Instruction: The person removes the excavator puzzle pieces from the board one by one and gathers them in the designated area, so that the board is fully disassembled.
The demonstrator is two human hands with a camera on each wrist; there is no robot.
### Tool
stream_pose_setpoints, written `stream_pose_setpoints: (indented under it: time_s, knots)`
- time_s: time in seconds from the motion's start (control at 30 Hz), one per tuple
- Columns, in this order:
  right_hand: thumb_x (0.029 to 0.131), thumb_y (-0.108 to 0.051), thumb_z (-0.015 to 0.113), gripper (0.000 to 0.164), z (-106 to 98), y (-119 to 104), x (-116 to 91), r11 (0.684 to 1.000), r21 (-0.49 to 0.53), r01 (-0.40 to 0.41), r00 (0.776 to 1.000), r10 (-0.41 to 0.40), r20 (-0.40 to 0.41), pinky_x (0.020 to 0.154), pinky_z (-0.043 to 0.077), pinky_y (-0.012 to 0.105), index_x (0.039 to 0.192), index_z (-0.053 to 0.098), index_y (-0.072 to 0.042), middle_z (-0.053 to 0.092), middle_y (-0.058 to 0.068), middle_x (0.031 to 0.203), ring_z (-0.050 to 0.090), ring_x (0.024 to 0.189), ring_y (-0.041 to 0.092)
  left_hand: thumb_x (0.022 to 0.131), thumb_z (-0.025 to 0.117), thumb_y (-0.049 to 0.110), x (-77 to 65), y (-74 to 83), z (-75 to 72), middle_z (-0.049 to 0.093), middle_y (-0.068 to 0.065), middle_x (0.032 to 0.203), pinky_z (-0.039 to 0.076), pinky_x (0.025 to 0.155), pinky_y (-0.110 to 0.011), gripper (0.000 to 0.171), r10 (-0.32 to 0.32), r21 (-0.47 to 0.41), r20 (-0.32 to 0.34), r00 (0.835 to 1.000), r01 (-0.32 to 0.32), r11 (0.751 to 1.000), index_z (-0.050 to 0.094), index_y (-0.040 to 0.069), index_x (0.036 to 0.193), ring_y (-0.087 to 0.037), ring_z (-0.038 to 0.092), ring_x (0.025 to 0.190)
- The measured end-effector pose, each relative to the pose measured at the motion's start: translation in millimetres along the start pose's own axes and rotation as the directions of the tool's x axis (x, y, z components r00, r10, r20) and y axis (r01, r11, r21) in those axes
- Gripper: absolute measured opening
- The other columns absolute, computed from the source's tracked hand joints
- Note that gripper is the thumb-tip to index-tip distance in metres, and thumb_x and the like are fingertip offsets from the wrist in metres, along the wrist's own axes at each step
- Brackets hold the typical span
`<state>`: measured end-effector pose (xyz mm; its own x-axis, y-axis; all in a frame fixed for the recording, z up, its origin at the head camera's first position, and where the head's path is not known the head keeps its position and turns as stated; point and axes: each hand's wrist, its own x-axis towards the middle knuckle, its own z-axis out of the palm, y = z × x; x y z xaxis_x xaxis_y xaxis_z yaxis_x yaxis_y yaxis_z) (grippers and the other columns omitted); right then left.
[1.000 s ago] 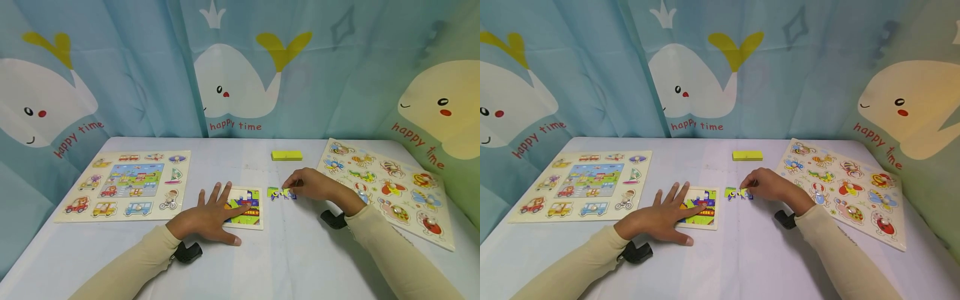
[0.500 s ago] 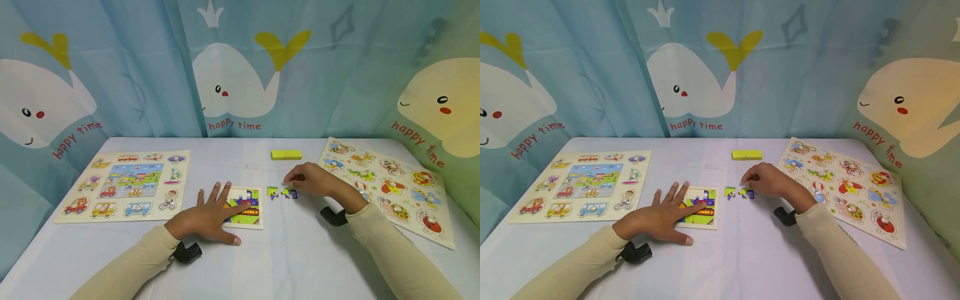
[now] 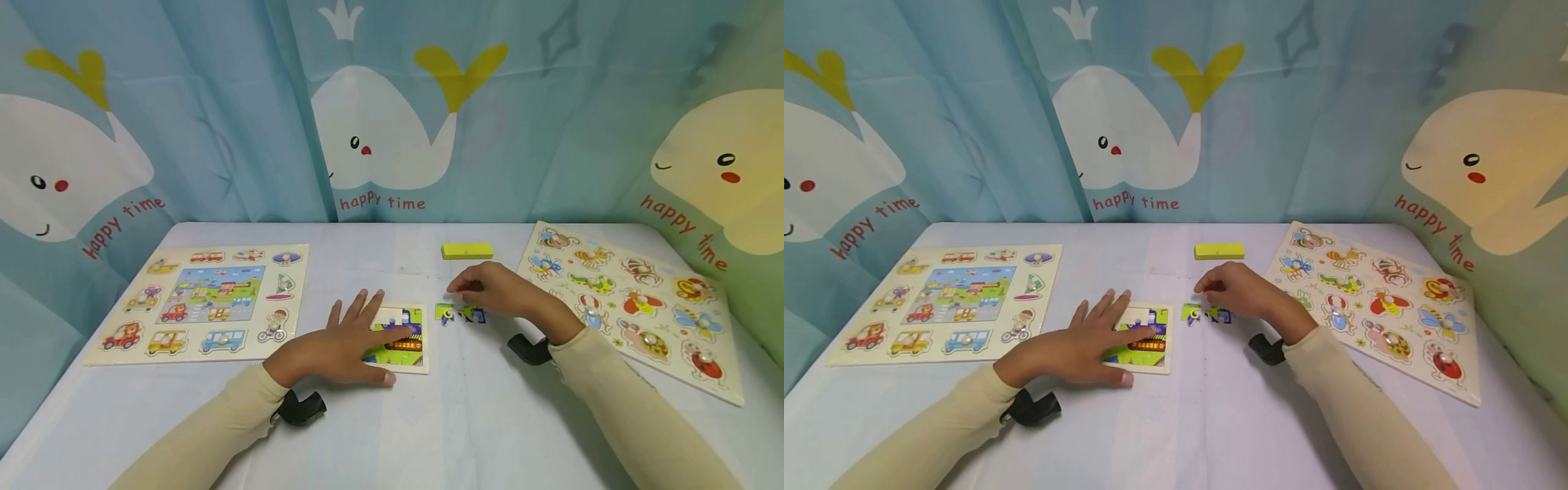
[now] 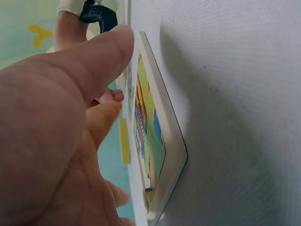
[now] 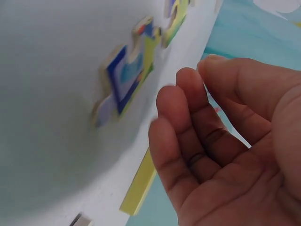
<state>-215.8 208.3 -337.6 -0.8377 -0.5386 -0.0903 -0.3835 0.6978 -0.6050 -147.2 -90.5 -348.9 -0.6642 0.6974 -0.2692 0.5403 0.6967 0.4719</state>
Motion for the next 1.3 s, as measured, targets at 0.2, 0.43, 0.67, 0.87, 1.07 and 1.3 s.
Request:
stream_pose_setpoints:
  time_s: [0.2, 0.43, 0.67, 0.87, 1.07, 1.3]
  knots:
    - [0.092, 0.002, 0.060, 0.017, 3, -10, 6, 0.999, 0.015, 0.028, 1.000, -0.028, 0.000, 0.073, 0.048, 0.033, 0.105, 0.071, 0.002, 0.070, 0.008, 0.100, 0.056, 0.082, 0.016, 0.091, 0.060, 0.054, 5.3, 1.5, 2.2, -0.012, -0.013, 0.161, -0.009, 0.108, -0.062, 0.071, 0.029, -0.007, 0.010, 1.000, -0.029, 1.000, 0.029, 0.038, 0.153, -0.034, -0.021, 0.143]
    - [0.094, 0.000, 0.060, 0.017, 14, -24, 17, 0.998, 0.029, 0.049, 0.999, -0.049, 0.016, 0.073, 0.048, 0.032, 0.105, 0.072, 0.000, 0.070, 0.007, 0.102, 0.057, 0.081, 0.015, 0.089, 0.061, 0.057, 13.4, 7.1, 5.3, -0.018, -0.010, 0.160, -0.009, 0.107, -0.063, 0.074, -0.010, 0.046, 0.052, 0.999, 0.008, 0.999, 0.025, 0.042, 0.153, -0.032, -0.025, 0.142]
    - [0.095, 0.001, 0.058, 0.018, 26, -35, 24, 0.993, 0.040, 0.113, 0.993, -0.114, 0.030, 0.072, 0.048, 0.029, 0.106, 0.072, -0.002, 0.069, 0.005, 0.104, 0.058, 0.084, 0.014, 0.088, 0.061, 0.057, 14.7, 6.2, 6.6, -0.017, -0.009, 0.161, -0.006, 0.108, -0.063, 0.074, -0.047, 0.064, 0.070, 0.996, 0.042, 0.997, 0.028, 0.043, 0.152, -0.035, -0.023, 0.142]
    - [0.094, 0.002, 0.057, 0.019, 30, -40, 24, 0.981, 0.075, 0.179, 0.983, -0.181, 0.031, 0.074, 0.050, 0.031, 0.106, 0.072, -0.002, 0.068, 0.003, 0.101, 0.059, 0.086, 0.015, 0.088, 0.059, 0.061, 16.6, 7.1, 8.2, -0.018, -0.010, 0.160, -0.007, 0.108, -0.063, 0.074, -0.050, 0.096, 0.086, 0.995, 0.042, 0.994, 0.027, 0.043, 0.152, -0.035, -0.026, 0.141]
    - [0.092, 0.003, 0.055, 0.023, 33, -41, 26, 0.981, 0.066, 0.183, 0.982, -0.186, 0.044, 0.079, 0.050, 0.032, 0.104, 0.072, -0.004, 0.068, 0.000, 0.100, 0.058, 0.089, 0.015, 0.085, 0.059, 0.065, 16.6, 8.5, 9.6, -0.019, -0.010, 0.160, -0.008, 0.107, -0.064, 0.079, -0.052, 0.120, 0.078, 0.996, 0.042, 0.992, 0.025, 0.043, 0.153, -0.036, -0.025, 0.141]
    - [0.094, 0.001, 0.057, 0.020, 38, -42, 30, 0.987, 0.036, 0.157, 0.984, -0.160, 0.083, 0.088, 0.048, 0.035, 0.099, 0.074, -0.007, 0.068, -0.003, 0.096, 0.060, 0.093, 0.014, 0.085, 0.059, 0.065, 16.2, 9.6, 10.5, -0.019, -0.010, 0.160, -0.008, 0.107, -0.064, 0.079, -0.053, 0.117, 0.076, 0.996, 0.044, 0.992, 0.025, 0.043, 0.153, -0.036, -0.026, 0.141]
